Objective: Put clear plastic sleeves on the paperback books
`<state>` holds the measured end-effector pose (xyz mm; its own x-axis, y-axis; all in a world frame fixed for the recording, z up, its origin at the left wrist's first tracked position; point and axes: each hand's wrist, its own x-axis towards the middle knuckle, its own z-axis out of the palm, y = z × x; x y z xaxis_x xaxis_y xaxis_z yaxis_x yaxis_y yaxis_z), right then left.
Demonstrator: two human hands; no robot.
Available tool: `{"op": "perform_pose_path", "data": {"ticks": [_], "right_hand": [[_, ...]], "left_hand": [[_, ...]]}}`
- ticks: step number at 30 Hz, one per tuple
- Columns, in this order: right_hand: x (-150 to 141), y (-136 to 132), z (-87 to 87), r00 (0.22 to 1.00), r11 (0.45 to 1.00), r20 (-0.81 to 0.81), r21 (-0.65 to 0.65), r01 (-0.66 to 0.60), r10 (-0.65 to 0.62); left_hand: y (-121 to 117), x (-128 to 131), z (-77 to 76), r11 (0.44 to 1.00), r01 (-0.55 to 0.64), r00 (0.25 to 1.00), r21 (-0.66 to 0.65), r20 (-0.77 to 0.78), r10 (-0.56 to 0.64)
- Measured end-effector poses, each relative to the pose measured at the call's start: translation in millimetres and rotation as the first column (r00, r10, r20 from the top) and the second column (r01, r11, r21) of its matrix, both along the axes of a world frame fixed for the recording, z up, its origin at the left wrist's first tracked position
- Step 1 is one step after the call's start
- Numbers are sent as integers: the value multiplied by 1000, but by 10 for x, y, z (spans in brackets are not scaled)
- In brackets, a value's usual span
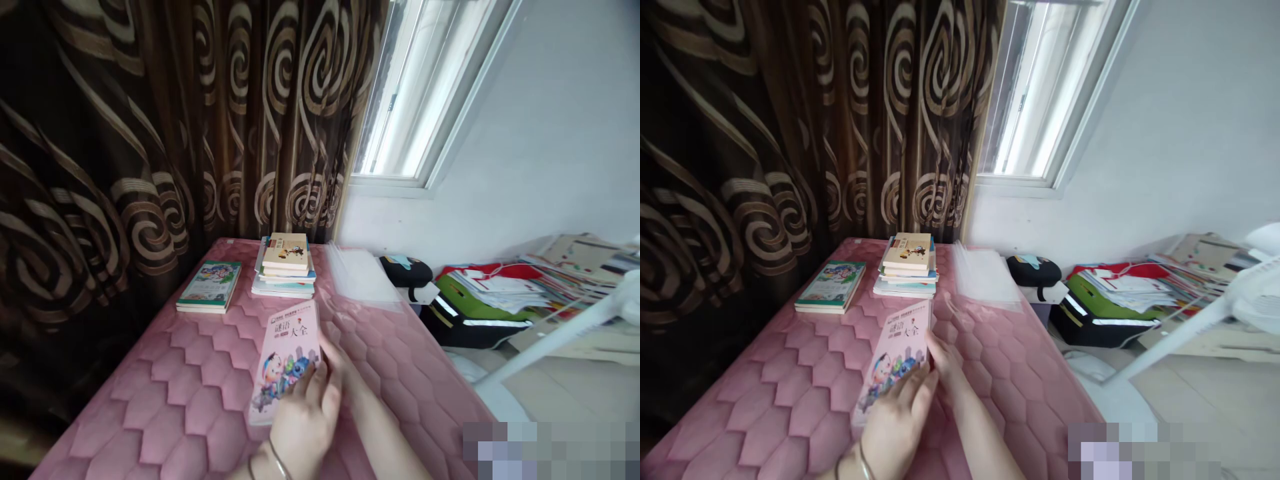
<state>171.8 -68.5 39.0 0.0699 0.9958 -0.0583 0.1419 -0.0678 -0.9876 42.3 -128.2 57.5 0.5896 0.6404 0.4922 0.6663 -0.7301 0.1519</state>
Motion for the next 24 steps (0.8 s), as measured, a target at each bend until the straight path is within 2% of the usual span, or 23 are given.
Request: {"op": "perform_pose_path", "data": {"ticks": [3, 5, 7, 9, 10, 12, 14, 15, 16, 19, 21, 24], "right_hand": [[157, 82, -141, 999, 997, -47, -78, -11, 8], [238, 145, -259, 1000, 999, 23, -35, 21, -20], [284, 203, -366, 987, 998, 148, 10, 66, -66], [295, 245, -441, 957, 993, 267, 57, 107, -118], [291, 257, -462, 937, 989, 318, 86, 122, -143], [270, 267, -474, 895, 981, 406, 135, 142, -186], [241, 263, -459, 867, 974, 450, 166, 155, -215], [226, 260, -449, 862, 971, 454, 172, 166, -227], [211, 256, -439, 861, 968, 449, 175, 178, -240], [169, 248, -423, 844, 959, 459, 176, 222, -279], [141, 241, -416, 808, 956, 511, 183, 230, -292], [106, 228, -403, 741, 952, 599, 211, 220, -304]], "left_hand": [[-44, 191, -347, 997, 47, 998, 55, -31, -45], [-53, 244, -462, 996, 85, 996, -7, 37, -85], [-34, 228, -454, 981, 149, 982, -123, 137, -132], [46, 146, -361, 962, 147, 973, -230, 211, -98], [117, 84, -306, 961, 79, 976, -263, 217, -21], [315, -66, -223, 939, -162, 962, -304, 162, 218], [547, -223, -202, 830, -416, 890, -371, 23, 456], [655, -293, -214, 769, -483, 856, -420, -42, 515], [747, -351, -235, 720, -513, 837, -468, -86, 541], [900, -437, -303, 630, -554, 806, -544, -160, 570], [917, -426, -329, 608, -588, 790, -534, -216, 574], [899, -378, -336, 620, -613, 784, -489, -282, 553]]}}
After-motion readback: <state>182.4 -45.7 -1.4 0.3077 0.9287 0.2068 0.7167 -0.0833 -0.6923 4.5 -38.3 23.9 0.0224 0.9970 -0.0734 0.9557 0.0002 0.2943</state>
